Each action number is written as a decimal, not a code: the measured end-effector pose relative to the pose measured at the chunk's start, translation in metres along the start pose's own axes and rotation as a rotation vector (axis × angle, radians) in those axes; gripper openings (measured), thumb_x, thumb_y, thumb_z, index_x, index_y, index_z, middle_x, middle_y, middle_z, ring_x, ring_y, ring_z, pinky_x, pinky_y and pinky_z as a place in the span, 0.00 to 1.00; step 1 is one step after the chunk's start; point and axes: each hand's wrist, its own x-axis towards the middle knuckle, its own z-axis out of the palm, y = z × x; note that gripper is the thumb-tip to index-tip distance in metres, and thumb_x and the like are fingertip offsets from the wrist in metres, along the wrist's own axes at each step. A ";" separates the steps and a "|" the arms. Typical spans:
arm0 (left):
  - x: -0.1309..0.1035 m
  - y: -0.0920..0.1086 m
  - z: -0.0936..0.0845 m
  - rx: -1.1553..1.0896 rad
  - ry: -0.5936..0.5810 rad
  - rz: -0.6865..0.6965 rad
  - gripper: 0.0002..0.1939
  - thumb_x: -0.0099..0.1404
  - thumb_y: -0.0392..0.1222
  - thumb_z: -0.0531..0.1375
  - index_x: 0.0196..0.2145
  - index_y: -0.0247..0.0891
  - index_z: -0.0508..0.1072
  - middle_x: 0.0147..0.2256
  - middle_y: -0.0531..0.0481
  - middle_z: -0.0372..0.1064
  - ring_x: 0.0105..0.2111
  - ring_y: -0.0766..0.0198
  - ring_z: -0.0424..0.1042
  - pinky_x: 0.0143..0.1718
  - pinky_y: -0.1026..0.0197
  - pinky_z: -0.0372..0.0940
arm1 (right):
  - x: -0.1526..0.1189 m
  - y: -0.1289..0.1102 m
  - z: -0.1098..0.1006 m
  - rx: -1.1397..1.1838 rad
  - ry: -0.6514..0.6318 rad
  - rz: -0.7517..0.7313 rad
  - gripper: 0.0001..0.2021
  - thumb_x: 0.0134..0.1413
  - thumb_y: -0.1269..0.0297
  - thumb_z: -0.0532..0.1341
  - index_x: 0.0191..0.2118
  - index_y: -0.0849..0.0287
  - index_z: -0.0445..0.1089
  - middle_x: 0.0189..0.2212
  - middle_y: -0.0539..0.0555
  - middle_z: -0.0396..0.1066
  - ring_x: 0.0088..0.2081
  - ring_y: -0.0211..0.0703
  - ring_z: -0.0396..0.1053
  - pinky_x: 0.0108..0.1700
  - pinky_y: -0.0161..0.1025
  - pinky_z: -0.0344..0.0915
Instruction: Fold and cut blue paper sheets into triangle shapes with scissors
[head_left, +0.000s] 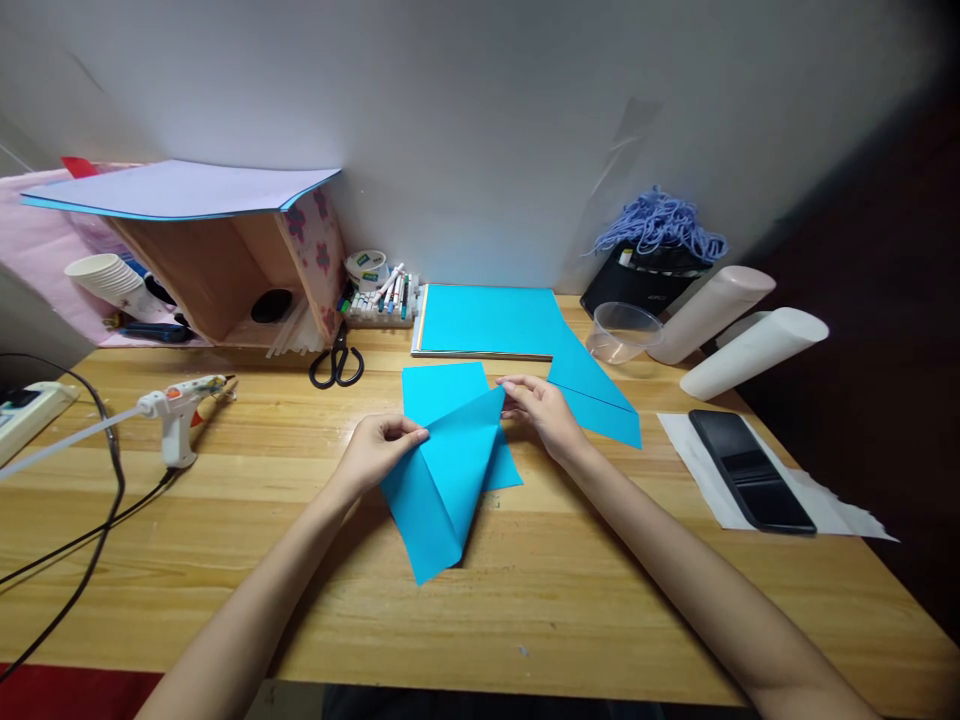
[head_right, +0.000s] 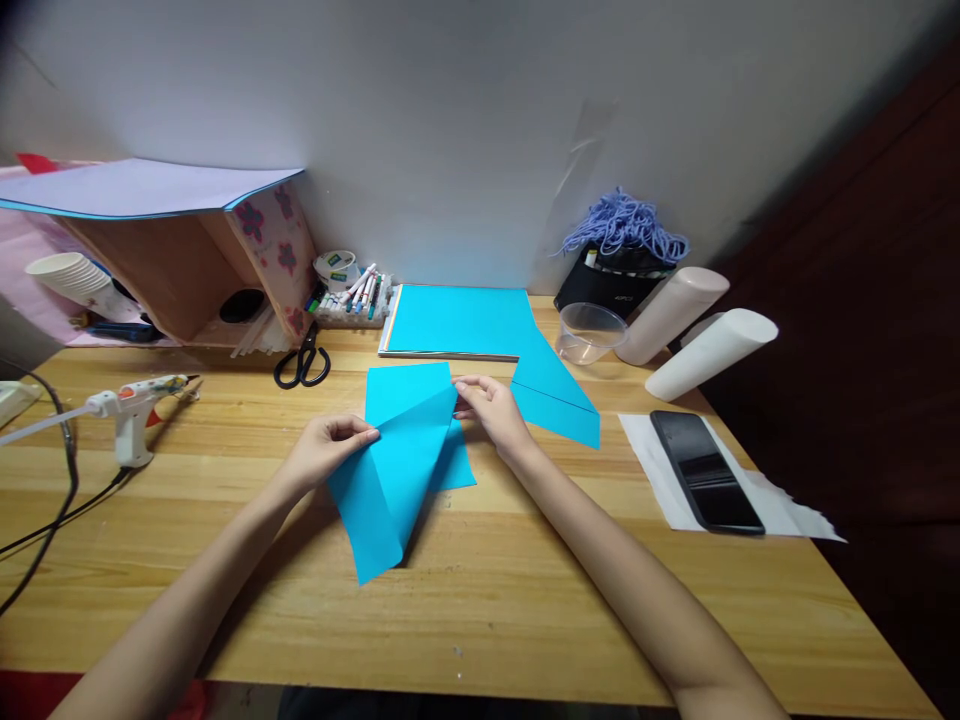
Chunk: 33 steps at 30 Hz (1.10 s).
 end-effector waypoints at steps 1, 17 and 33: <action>-0.001 0.001 0.001 -0.008 0.004 -0.002 0.15 0.51 0.50 0.61 0.24 0.32 0.72 0.25 0.48 0.69 0.25 0.65 0.65 0.25 0.67 0.56 | -0.001 0.000 0.001 -0.031 -0.031 0.008 0.19 0.39 0.54 0.65 0.36 0.62 0.68 0.24 0.51 0.69 0.27 0.38 0.68 0.30 0.33 0.65; -0.007 0.007 0.008 0.020 0.009 -0.004 0.15 0.51 0.50 0.60 0.24 0.33 0.73 0.25 0.49 0.70 0.25 0.65 0.66 0.26 0.67 0.57 | 0.000 0.010 0.004 -0.097 -0.029 0.011 0.19 0.38 0.49 0.64 0.20 0.61 0.62 0.17 0.47 0.63 0.20 0.34 0.61 0.24 0.32 0.60; -0.005 0.001 0.008 -0.003 0.008 0.003 0.16 0.51 0.52 0.60 0.24 0.33 0.73 0.25 0.48 0.70 0.25 0.64 0.66 0.25 0.66 0.58 | 0.003 0.005 -0.003 -0.141 0.048 -0.112 0.16 0.39 0.54 0.65 0.31 0.62 0.74 0.27 0.53 0.71 0.22 0.35 0.64 0.27 0.34 0.64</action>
